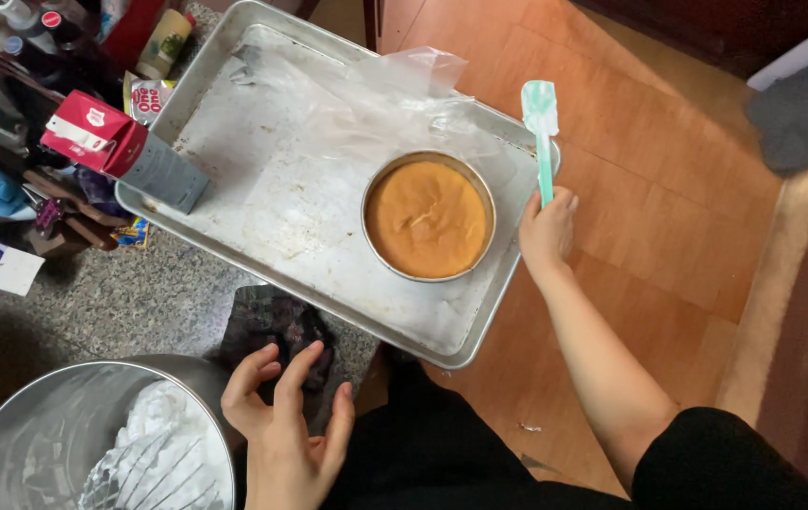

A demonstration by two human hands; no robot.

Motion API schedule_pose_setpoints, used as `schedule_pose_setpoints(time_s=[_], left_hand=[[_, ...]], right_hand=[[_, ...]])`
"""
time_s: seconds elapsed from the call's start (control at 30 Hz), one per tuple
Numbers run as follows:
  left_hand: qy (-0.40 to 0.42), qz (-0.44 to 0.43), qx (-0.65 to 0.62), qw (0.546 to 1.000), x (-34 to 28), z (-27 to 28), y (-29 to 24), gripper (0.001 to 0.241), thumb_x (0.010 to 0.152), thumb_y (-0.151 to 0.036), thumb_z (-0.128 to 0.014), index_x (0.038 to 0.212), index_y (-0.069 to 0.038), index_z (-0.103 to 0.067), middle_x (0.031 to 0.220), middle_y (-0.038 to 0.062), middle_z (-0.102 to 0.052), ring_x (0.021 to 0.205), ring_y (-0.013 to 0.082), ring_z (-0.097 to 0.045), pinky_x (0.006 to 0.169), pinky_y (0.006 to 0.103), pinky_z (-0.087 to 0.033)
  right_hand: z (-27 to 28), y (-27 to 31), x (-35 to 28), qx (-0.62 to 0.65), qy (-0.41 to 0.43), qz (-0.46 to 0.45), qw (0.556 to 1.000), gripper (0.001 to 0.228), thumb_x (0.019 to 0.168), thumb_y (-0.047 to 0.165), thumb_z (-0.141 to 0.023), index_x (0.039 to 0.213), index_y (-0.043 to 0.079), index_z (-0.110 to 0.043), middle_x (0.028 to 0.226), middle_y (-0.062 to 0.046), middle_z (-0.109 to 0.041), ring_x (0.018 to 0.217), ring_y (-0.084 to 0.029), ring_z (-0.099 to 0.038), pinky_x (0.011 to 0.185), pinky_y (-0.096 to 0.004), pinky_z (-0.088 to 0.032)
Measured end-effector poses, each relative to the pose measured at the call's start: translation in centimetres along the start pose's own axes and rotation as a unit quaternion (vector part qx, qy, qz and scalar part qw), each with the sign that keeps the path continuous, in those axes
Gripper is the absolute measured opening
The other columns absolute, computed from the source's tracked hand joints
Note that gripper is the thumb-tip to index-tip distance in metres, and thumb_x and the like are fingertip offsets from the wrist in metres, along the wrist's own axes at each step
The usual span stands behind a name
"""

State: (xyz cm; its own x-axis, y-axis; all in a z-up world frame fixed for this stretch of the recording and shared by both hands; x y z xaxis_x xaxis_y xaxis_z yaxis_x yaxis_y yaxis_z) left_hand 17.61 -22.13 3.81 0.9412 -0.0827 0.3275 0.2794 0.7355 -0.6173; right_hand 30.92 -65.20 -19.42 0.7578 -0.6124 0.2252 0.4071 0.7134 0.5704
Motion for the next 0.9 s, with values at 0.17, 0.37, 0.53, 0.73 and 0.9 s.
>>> schedule_pose_setpoints(time_s=[0.17, 0.37, 0.53, 0.73, 0.9], left_hand=[[0.004, -0.001, 0.002, 1.000, -0.7, 0.5, 0.4, 0.056, 0.078, -0.013, -0.082, 0.130, -0.012, -0.061, 0.143, 0.021, -0.033, 0.125, 0.0351, -0.043, 0.104, 0.0400, -0.044], [-0.022, 0.013, 0.015, 1.000, -1.8, 2.2, 1.0, 0.057, 0.078, -0.013, -0.082, 0.131, -0.013, -0.061, 0.144, 0.021, -0.032, 0.127, 0.0357, -0.040, 0.105, 0.0406, -0.043], [-0.031, 0.038, 0.017, 0.999, -2.4, 4.1, 1.5, 0.055, 0.080, -0.013, -0.082, 0.131, -0.013, -0.061, 0.145, 0.019, -0.031, 0.125, 0.0339, -0.041, 0.103, 0.0396, -0.044], [-0.108, 0.034, 0.052, 0.992, -3.4, 9.2, 2.5, 0.054, 0.084, -0.012, -0.082, 0.133, -0.011, -0.060, 0.146, 0.019, -0.031, 0.129, 0.0355, -0.040, 0.106, 0.0420, -0.044], [-0.197, 0.107, 0.062, 0.973, -7.6, 14.1, 5.2, 0.049, 0.089, -0.011, -0.079, 0.134, -0.009, -0.060, 0.145, 0.017, -0.033, 0.129, 0.0337, -0.042, 0.108, 0.0430, -0.043]], right_hand=[[-0.2, 0.8, -0.4, -0.015, 0.022, -0.023, 0.999, 0.029, 0.105, 0.025, -0.059, 0.116, 0.000, -0.048, 0.118, -0.024, -0.053, 0.098, -0.046, -0.062, 0.080, -0.057, -0.050], [0.1, 1.1, -0.7, -0.036, 0.044, -0.017, 0.998, 0.038, 0.101, 0.027, -0.065, 0.121, -0.001, -0.048, 0.124, -0.024, -0.049, 0.108, -0.045, -0.059, 0.088, -0.054, -0.049], [2.7, 4.0, -0.8, -0.048, -0.036, 0.069, 0.996, 0.052, 0.095, 0.027, -0.074, 0.128, -0.005, -0.049, 0.137, -0.024, -0.038, 0.128, -0.044, -0.041, 0.103, -0.057, -0.034], [6.4, 16.5, -4.7, 0.092, -0.042, 0.229, 0.968, 0.038, 0.101, 0.017, -0.073, 0.130, 0.001, -0.054, 0.141, -0.020, -0.042, 0.137, -0.038, -0.042, 0.111, -0.054, -0.030], [8.7, 30.4, -14.7, 0.221, 0.070, 0.380, 0.895, 0.019, 0.103, 0.009, -0.069, 0.119, 0.004, -0.060, 0.126, -0.013, -0.058, 0.125, -0.032, -0.054, 0.110, -0.048, -0.036]])
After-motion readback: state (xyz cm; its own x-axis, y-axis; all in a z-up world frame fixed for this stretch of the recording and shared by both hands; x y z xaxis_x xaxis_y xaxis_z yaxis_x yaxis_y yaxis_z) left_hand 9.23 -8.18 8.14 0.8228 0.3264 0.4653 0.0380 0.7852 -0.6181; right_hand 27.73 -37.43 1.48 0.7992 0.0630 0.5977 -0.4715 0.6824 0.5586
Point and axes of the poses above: each hand's wrist, its own x-axis towards the middle knuckle, its own z-axis out of the back of the hand, y = z × x, the point moved 7 cm from there along x, towards the middle knuckle
